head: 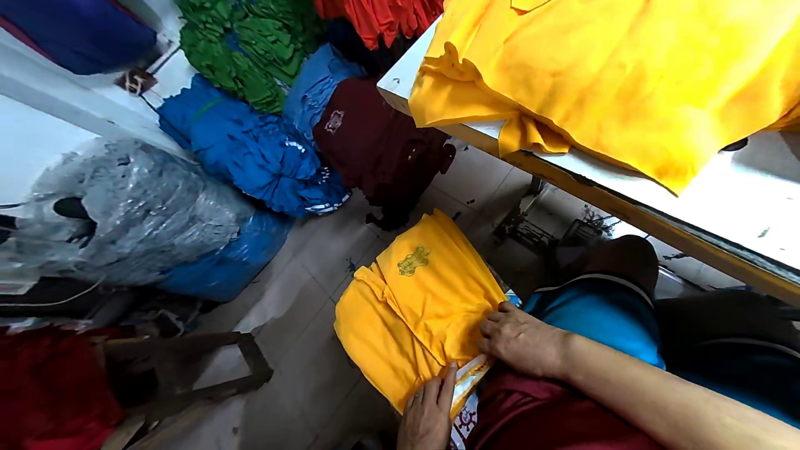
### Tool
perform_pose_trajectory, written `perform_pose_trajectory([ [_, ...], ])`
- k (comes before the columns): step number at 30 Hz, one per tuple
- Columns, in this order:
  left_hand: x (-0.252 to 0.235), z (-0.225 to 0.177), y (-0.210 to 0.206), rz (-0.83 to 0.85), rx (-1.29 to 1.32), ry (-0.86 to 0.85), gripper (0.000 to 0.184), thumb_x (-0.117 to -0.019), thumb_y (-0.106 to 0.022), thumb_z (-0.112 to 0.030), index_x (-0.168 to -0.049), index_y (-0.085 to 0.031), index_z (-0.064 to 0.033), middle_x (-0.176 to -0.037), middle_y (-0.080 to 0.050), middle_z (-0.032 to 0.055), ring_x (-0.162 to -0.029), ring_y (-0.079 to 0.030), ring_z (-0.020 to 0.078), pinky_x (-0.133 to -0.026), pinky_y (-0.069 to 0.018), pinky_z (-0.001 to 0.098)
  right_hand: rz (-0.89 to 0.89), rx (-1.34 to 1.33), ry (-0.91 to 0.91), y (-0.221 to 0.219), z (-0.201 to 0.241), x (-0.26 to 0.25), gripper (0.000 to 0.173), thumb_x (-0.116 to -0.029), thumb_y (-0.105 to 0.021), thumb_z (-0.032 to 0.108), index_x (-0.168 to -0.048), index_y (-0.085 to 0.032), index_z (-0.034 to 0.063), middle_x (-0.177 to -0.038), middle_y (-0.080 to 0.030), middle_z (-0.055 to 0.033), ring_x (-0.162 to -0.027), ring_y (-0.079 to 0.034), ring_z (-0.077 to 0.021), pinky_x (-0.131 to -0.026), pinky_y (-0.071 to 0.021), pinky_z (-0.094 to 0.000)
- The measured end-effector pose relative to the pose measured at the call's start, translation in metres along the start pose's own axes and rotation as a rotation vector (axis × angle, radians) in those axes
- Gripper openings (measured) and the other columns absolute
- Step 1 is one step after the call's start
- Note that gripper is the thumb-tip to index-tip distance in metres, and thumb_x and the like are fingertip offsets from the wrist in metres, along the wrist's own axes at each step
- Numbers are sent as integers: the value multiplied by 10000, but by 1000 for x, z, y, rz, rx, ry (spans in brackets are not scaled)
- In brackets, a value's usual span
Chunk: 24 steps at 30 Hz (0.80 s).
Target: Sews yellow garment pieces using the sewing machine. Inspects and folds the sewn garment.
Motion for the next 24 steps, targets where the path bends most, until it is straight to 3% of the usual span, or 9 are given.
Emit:
perform_pose_trajectory([
  [3,2,1,5,0,-2,-47,693,-744,-654,187,-1408,-599,-2,-1088,-699,278,-947,-701,483,-787,-552,601,-207,51,71,7,3,5,166,-970,-541,-50,-1035,-694,-57,-1040,-671,-261,-1027,-657,-450,-910,-484,-605],
  [5,7,-1,16,-74,-10,-119,627,-740,-669,171,-1338,-665,-15,-1103,-736,227,-955,-719,452,-769,-551,595,-418,152,158,15,9,12,113,-923,-613,-35,-916,-720,2,-923,-679,-194,-904,-688,-386,-810,-541,-551],
  [9,21,-3,20,-118,-16,-239,435,-840,-635,94,-1254,-714,-14,-1315,-683,177,-1154,-679,405,-813,-542,577,-567,290,228,20,17,18,126,-873,-663,-10,-808,-729,75,-862,-666,-108,-851,-676,-297,-760,-551,-467],
  [12,26,-9,10,-132,-34,-263,376,-885,-608,54,-1249,-701,31,-1312,-677,203,-1177,-673,400,-877,-551,530,-538,318,229,19,19,17,159,-867,-649,-40,-761,-721,54,-872,-670,-114,-866,-670,-300,-765,-539,-465],
  [14,25,-14,1,-94,-5,-263,374,-911,-583,44,-1274,-674,59,-1328,-654,244,-1207,-644,444,-941,-524,571,-498,341,187,17,16,15,171,-876,-626,-56,-756,-713,30,-889,-679,-126,-889,-669,-309,-777,-535,-461],
  [16,24,-13,-9,-23,6,-242,380,-932,-557,42,-1297,-662,58,-1352,-641,243,-1245,-613,466,-984,-485,626,-312,283,87,12,10,11,176,-914,-566,-79,-848,-724,-34,-987,-689,-185,-996,-658,-368,-858,-505,-519],
  [19,26,-6,-19,36,38,-239,388,-945,-536,46,-1319,-638,74,-1384,-610,262,-1269,-587,488,-1010,-462,644,47,106,-78,2,-2,6,242,-972,-470,-107,-1076,-688,-122,-1240,-622,-295,-1219,-556,-470,-1000,-415,-609],
  [22,25,-4,-20,68,119,-238,407,-946,-539,38,-1342,-609,95,-1413,-569,301,-1301,-548,516,-1040,-419,677,147,45,-154,0,-5,5,263,-992,-448,-98,-1131,-669,-131,-1309,-588,-303,-1279,-518,-476,-1040,-396,-609],
  [24,22,-2,-16,67,192,-240,417,-908,-570,64,-1320,-633,85,-1399,-587,288,-1312,-530,530,-1047,-321,776,160,30,-189,1,-6,6,259,-996,-445,-92,-1121,-668,-134,-1305,-586,-308,-1278,-520,-475,-1038,-401,-601],
])
Point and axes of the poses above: each hand's wrist, its own x-axis away from the middle knuckle, its own y-axis out of the back of the hand, z = x × y, the point moved 8 cm from there along -x, towards the middle knuckle
